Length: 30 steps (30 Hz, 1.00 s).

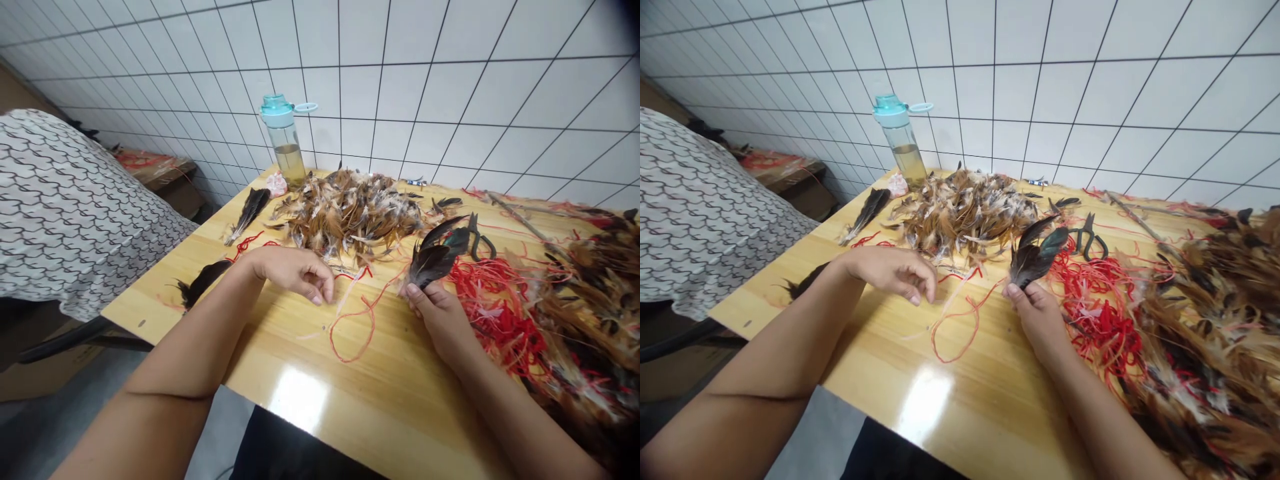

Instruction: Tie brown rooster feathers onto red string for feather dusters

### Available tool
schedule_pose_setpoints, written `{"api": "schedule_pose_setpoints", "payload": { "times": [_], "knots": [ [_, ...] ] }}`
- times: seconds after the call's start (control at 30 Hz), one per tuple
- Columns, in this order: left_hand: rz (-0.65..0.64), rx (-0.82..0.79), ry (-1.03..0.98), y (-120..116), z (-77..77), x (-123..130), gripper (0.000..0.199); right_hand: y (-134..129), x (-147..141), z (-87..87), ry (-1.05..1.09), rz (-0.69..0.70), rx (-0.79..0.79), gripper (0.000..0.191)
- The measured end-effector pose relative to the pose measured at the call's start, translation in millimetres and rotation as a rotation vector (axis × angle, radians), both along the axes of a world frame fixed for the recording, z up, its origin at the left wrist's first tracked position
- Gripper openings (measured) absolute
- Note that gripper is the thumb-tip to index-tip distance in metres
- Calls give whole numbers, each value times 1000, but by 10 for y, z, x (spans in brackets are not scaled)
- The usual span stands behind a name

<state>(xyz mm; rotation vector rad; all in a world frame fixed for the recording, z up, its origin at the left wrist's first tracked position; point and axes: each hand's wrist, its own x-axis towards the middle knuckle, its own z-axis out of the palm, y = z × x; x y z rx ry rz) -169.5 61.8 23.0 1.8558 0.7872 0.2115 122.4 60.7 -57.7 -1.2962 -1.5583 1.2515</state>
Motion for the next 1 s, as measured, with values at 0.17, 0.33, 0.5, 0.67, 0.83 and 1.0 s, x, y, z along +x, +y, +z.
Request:
{"api": "schedule_pose_setpoints", "payload": {
  "times": [0.17, 0.33, 0.5, 0.67, 0.83, 1.0],
  "knots": [
    [277, 355, 362, 69, -151, 41, 11, -2, 6, -4, -12, 0, 14, 41],
    [359, 549, 564, 46, -358, 281, 5, -6, 5, 7, -9, 1, 14, 41],
    [371, 715, 506, -13, -315, 368, 15, -5, -6, 11, 3, -2, 2, 43],
    [582, 645, 285, -32, -121, 249, 6, -12, -19, 22, -18, -15, 24, 42],
    [762, 658, 51, -26, -91, 214, 9, -17, -14, 17, -46, -15, 64, 44],
    [684, 509, -423, -9, -96, 160, 27, -19, -5, 4, -90, -15, 90, 44]
  ]
}}
